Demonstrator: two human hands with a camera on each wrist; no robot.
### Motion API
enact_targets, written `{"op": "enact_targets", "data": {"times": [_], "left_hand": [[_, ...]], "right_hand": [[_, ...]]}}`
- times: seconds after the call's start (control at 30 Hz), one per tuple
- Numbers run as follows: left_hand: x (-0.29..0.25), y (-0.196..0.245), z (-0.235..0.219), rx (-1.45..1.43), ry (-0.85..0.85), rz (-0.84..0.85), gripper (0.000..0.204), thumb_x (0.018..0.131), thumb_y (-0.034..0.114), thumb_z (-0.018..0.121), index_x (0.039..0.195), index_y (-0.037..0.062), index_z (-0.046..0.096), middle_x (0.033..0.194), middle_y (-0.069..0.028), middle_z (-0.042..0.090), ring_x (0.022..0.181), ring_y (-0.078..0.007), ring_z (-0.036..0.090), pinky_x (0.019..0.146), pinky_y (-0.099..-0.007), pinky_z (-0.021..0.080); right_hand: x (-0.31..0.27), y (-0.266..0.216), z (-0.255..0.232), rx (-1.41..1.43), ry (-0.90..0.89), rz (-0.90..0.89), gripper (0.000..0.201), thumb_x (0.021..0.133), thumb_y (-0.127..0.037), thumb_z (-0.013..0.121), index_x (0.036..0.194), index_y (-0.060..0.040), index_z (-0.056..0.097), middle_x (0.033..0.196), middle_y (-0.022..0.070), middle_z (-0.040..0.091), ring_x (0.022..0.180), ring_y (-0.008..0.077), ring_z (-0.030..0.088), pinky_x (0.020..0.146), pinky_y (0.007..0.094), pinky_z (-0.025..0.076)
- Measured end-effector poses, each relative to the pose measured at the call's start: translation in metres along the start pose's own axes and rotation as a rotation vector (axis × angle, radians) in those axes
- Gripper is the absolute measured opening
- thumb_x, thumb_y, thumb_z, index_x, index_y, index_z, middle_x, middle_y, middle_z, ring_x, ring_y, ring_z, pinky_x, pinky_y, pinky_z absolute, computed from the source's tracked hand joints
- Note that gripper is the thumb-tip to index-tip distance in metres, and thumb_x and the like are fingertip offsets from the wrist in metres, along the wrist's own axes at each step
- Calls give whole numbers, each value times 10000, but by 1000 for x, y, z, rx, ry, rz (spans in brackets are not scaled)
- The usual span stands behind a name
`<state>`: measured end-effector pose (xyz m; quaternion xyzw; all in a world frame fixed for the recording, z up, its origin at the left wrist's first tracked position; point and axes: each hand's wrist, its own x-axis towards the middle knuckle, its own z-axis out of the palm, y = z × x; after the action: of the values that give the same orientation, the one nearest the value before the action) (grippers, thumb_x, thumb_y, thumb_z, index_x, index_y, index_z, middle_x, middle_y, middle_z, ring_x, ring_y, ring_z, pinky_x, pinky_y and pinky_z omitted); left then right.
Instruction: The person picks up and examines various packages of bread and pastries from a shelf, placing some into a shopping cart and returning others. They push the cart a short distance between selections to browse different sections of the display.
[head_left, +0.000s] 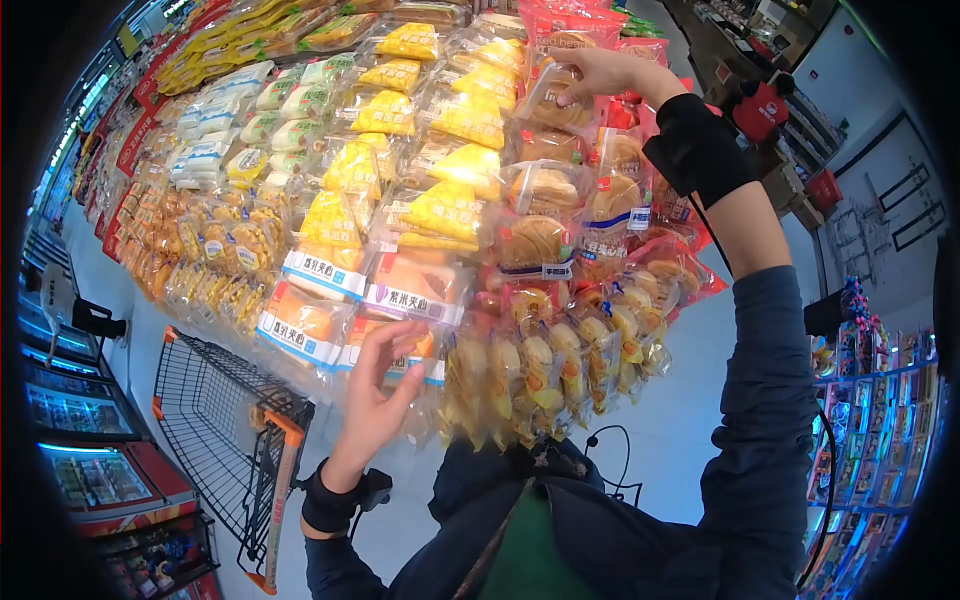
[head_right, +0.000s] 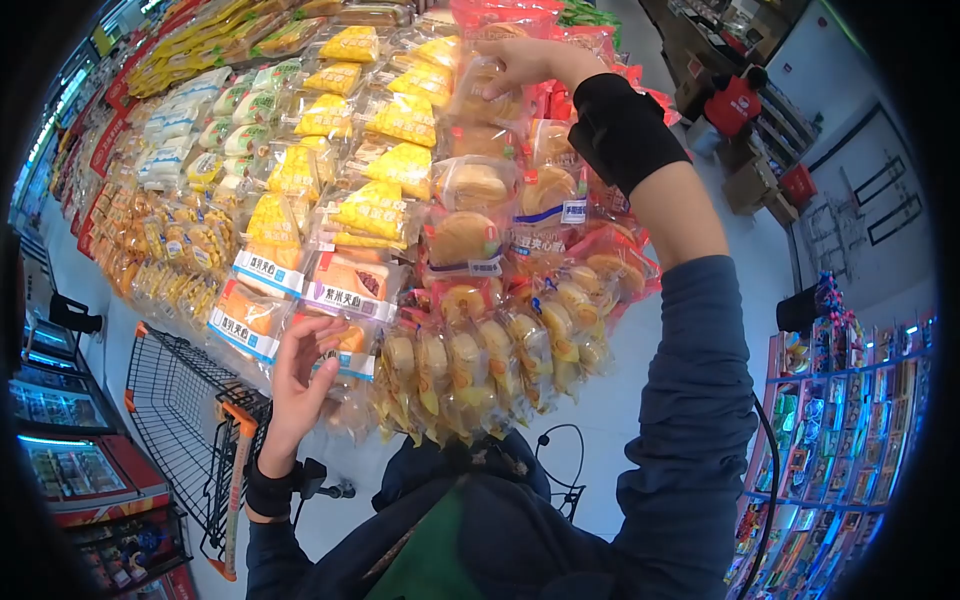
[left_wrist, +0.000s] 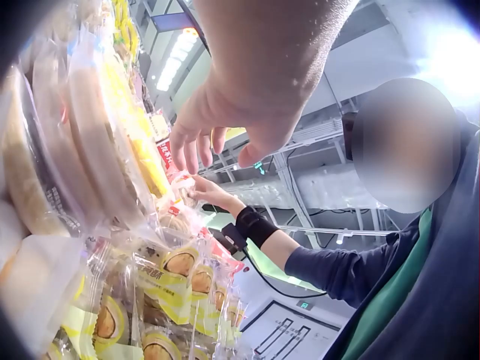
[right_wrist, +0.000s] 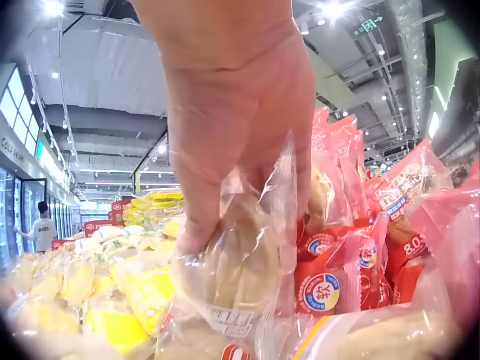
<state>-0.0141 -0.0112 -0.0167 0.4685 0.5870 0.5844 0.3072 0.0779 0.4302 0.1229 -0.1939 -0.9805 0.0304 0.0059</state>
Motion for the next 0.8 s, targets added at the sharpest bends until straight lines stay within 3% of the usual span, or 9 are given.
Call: {"op": "enact_targets", "data": {"times": [0.03, 0.13, 0.23, 0.43, 0.53, 0.63, 0.8], "left_hand": [[0, 0, 1, 1, 0, -2, 416, 865, 11, 540, 1260, 7, 411, 1260, -148, 510, 1203, -226, 486, 1000, -355, 373], [1, -1, 1, -13, 12, 7, 411, 854, -11, 566, 1243, 19, 433, 1232, -125, 530, 1187, -216, 500, 982, -355, 397], [1, -2, 1, -20, 11, 12, 412, 855, -11, 564, 1244, 20, 432, 1232, -122, 529, 1186, -217, 500, 981, -355, 396], [-6, -2, 1, -6, 18, 29, 411, 857, -4, 565, 1245, 19, 434, 1235, -121, 524, 1184, -216, 503, 981, -357, 397], [-10, -1, 1, 5, 13, 15, 409, 858, 0, 566, 1246, 17, 437, 1233, -118, 524, 1185, -214, 503, 981, -355, 399], [-12, -1, 2, 9, 24, 1, 408, 858, -1, 562, 1247, 18, 439, 1226, -115, 526, 1187, -212, 502, 982, -353, 399], [-14, -10, 1, 16, 14, 12, 408, 859, -6, 557, 1248, 21, 438, 1226, -113, 523, 1186, -209, 502, 978, -344, 400]], "right_hand": [[-3, -9, -1, -69, 18, 34, 679, 760, -276, 732, 1337, -107, 417, 1029, 110, 590, 1018, 286, 575, 825, 385, 479], [1, -8, 13, -376, 498, -227, 541, 748, -197, 707, 1233, -110, 483, 1020, 89, 552, 1036, 298, 550, 806, 403, 484], [3, -7, 20, -452, 455, -224, 480, 724, -147, 695, 1162, -116, 502, 1091, 59, 532, 1088, 292, 521, 827, 412, 480], [-7, -3, 29, -341, 525, -288, 407, 804, -209, 660, 1172, -130, 505, 1102, 74, 532, 1070, 269, 536, 832, 397, 481], [-29, -13, 19, -247, 515, -234, 359, 855, -257, 619, 1168, -121, 508, 1131, 76, 527, 1034, 270, 554, 837, 392, 473], [-47, -13, 9, -275, 499, -214, 334, 876, -274, 596, 1152, -102, 520, 1111, 88, 539, 977, 276, 569, 828, 388, 469], [-79, -28, 5, -27, 391, -189, 281, 883, -271, 594, 1066, -62, 552, 1015, 114, 562, 928, 265, 573, 786, 382, 470]]}}
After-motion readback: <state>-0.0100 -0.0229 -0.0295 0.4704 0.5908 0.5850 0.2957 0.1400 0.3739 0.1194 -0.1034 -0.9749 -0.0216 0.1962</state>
